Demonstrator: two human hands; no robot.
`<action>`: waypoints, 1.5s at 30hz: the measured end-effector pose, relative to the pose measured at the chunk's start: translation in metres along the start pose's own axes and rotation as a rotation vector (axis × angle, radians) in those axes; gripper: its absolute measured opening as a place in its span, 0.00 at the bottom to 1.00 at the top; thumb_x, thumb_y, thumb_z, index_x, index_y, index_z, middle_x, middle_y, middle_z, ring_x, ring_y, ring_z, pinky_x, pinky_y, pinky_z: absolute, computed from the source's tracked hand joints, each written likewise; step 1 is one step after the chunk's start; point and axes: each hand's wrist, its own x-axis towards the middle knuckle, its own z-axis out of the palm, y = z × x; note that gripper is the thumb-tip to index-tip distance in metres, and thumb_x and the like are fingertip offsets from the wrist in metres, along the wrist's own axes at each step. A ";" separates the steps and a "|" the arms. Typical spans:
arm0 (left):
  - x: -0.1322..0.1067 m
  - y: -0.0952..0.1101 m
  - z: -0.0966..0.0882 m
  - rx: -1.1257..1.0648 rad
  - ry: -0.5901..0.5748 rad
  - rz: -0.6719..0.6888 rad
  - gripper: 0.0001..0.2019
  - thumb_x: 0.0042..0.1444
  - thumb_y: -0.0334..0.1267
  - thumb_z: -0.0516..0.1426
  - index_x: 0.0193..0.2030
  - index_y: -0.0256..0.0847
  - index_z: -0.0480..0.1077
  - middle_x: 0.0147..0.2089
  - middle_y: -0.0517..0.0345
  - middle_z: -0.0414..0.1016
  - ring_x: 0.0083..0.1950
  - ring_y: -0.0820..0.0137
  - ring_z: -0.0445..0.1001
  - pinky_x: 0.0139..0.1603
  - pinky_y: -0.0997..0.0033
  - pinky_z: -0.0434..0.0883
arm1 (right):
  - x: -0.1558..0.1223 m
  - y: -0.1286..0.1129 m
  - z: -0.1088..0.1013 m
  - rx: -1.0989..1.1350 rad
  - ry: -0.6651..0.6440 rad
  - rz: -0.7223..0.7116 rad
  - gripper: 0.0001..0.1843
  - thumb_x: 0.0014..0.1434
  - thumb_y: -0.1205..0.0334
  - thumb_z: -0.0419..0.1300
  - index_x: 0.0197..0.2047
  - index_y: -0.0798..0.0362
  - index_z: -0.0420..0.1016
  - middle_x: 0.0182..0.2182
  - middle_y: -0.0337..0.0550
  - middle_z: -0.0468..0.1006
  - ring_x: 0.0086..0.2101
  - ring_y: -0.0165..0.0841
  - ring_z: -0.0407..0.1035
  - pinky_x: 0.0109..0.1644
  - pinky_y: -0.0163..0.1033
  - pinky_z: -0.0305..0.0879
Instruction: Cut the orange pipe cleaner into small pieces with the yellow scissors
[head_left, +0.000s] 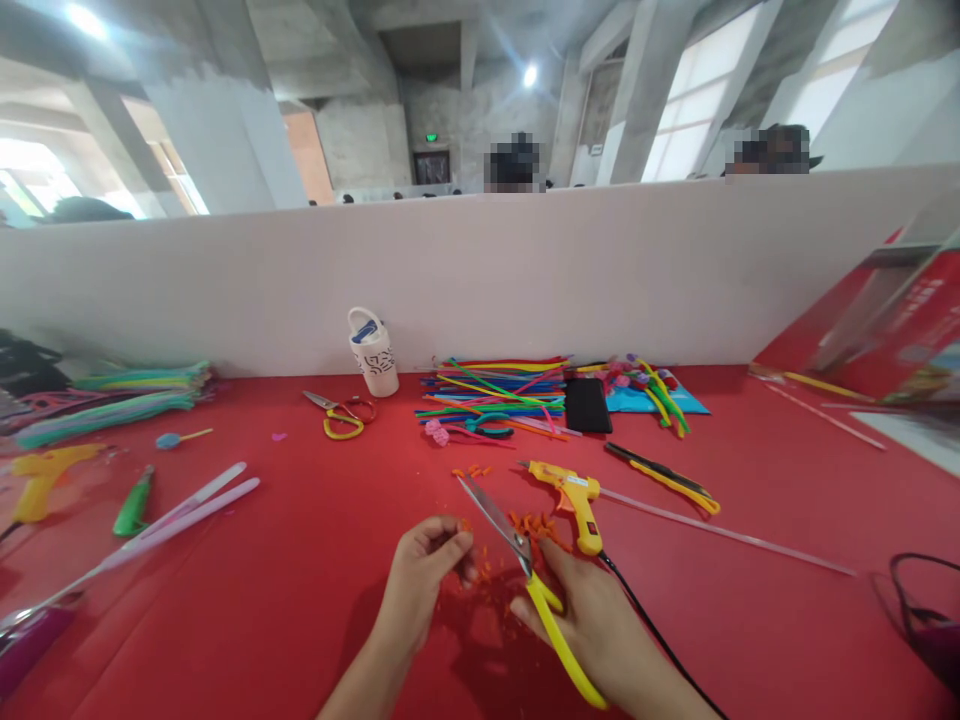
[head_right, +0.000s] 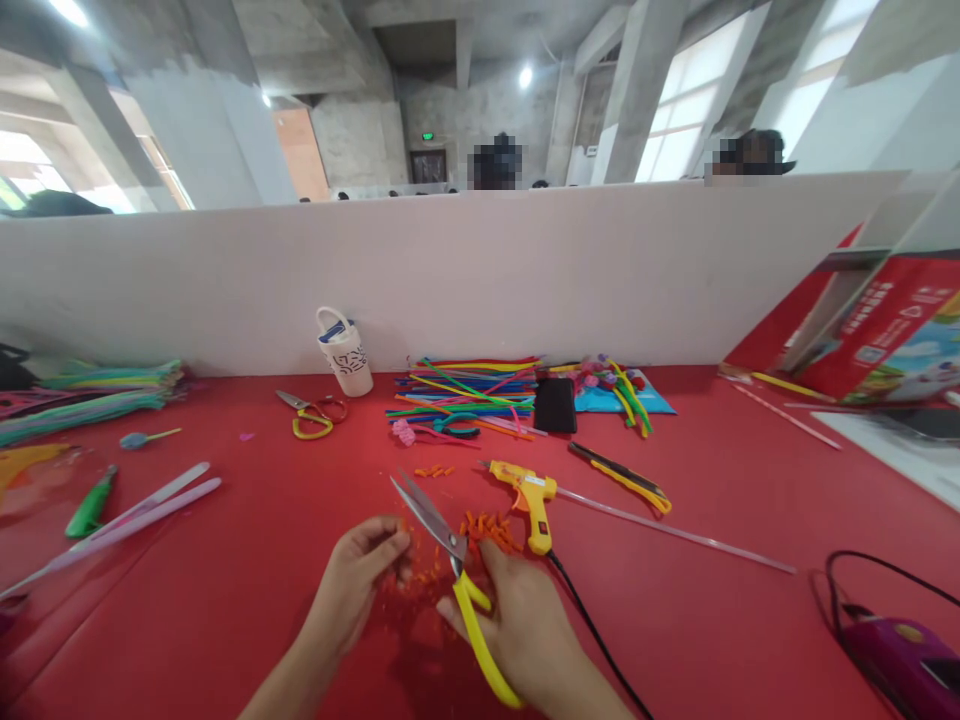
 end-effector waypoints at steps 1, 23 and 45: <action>0.000 0.002 -0.001 -0.031 0.018 0.003 0.06 0.44 0.35 0.58 0.24 0.36 0.66 0.18 0.63 0.68 0.17 0.77 0.65 0.19 0.79 0.61 | -0.002 0.001 -0.001 -0.067 -0.015 -0.016 0.14 0.47 0.49 0.54 0.27 0.51 0.59 0.20 0.36 0.68 0.21 0.30 0.61 0.23 0.33 0.49; 0.001 0.013 -0.012 -0.067 -0.002 0.099 0.01 0.43 0.31 0.58 0.23 0.35 0.69 0.19 0.61 0.68 0.19 0.76 0.65 0.21 0.77 0.63 | -0.007 0.013 0.018 -0.344 0.017 -0.222 0.13 0.53 0.50 0.49 0.27 0.50 0.58 0.18 0.40 0.72 0.19 0.34 0.67 0.20 0.34 0.46; 0.001 0.014 -0.013 -0.090 -0.019 0.090 0.02 0.43 0.31 0.58 0.24 0.35 0.70 0.19 0.61 0.69 0.19 0.76 0.66 0.21 0.77 0.63 | -0.006 0.017 0.022 -0.398 0.038 -0.266 0.12 0.54 0.51 0.49 0.25 0.50 0.57 0.16 0.39 0.71 0.17 0.34 0.67 0.19 0.35 0.44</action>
